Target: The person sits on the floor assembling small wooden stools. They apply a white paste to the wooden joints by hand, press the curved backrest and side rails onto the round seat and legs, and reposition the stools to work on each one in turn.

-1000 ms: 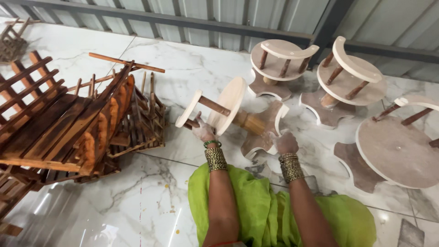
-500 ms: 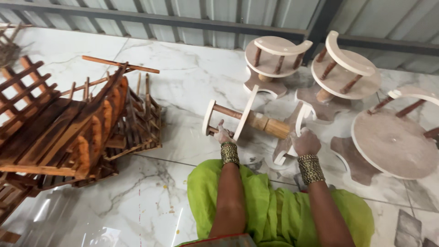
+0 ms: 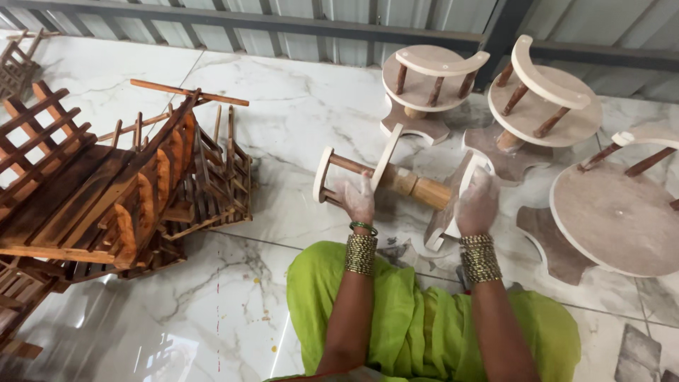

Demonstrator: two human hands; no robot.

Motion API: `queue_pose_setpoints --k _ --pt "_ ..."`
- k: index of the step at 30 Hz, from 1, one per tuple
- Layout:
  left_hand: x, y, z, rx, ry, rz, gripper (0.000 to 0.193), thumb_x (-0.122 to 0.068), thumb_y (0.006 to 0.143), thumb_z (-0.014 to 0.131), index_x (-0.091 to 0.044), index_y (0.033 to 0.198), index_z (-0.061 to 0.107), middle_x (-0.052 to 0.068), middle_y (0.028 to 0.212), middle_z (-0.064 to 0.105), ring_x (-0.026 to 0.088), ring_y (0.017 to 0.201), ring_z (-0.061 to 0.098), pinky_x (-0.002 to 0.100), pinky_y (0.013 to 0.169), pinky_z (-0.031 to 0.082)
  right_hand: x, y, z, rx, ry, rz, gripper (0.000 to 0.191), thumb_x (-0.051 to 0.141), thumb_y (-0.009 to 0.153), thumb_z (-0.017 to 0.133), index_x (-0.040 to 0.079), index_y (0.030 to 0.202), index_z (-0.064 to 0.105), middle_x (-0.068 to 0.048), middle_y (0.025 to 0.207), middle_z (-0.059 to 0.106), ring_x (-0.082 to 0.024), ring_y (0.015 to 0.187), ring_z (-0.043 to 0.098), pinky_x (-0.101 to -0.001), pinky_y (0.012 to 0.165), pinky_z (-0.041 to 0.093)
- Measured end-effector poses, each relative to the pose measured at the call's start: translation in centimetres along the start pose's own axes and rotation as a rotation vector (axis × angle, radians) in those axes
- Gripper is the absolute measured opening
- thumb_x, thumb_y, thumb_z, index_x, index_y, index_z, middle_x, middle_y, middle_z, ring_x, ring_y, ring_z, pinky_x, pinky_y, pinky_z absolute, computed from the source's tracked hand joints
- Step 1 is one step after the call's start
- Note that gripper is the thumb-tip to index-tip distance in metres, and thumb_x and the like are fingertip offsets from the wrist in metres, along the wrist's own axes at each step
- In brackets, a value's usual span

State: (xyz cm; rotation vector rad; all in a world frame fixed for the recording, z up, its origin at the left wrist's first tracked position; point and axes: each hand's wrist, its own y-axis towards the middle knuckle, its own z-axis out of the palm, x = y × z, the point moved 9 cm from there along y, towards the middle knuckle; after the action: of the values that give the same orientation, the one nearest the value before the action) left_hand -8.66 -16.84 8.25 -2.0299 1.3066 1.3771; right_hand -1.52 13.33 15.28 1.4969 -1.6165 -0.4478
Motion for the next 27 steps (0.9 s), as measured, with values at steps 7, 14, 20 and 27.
queue_pose_setpoints --k 7,14,20,27 --pt "0.0 0.2 4.7 0.742 -0.478 -0.249 0.065 -0.05 0.096 0.069 0.007 0.127 0.071 0.022 0.118 0.072 0.027 0.101 0.07 0.042 0.088 0.052 6.1 -0.3 5.5 0.281 0.358 0.3 0.042 0.008 0.085 0.067 0.01 0.127 0.074 -0.017 0.098 0.074 -0.035 0.089 0.069 -0.0455 0.081 0.055" --pt "-2.5 0.1 6.5 0.827 -1.073 -0.097 0.083 -0.038 0.099 0.067 -0.002 0.163 0.029 0.015 0.165 0.038 0.023 0.152 0.036 0.033 0.123 0.029 9.9 -0.8 10.2 0.088 0.424 0.334 0.016 0.014 0.096 0.067 0.002 0.101 0.077 -0.016 0.096 0.077 -0.029 0.084 0.073 -0.0415 0.076 0.056" --pt "-1.2 -0.1 5.8 0.795 -0.892 -0.076 0.084 -0.033 0.095 0.07 -0.003 0.162 0.031 0.014 0.162 0.041 0.022 0.149 0.038 0.033 0.122 0.031 14.0 -11.3 11.9 0.339 0.359 0.238 0.022 0.017 0.099 0.058 0.001 0.101 0.074 -0.023 0.09 0.07 -0.043 0.082 0.066 -0.0502 0.072 0.051" --pt "-1.4 -0.1 5.8 0.772 -0.793 -0.032 0.086 -0.028 0.09 0.074 -0.004 0.162 0.033 0.013 0.159 0.045 0.022 0.146 0.041 0.033 0.12 0.033 11.8 -9.3 12.1 0.183 0.473 0.357 0.025 0.02 0.096 0.061 0.003 0.11 0.074 -0.02 0.1 0.073 -0.038 0.091 0.071 -0.0463 0.082 0.055"
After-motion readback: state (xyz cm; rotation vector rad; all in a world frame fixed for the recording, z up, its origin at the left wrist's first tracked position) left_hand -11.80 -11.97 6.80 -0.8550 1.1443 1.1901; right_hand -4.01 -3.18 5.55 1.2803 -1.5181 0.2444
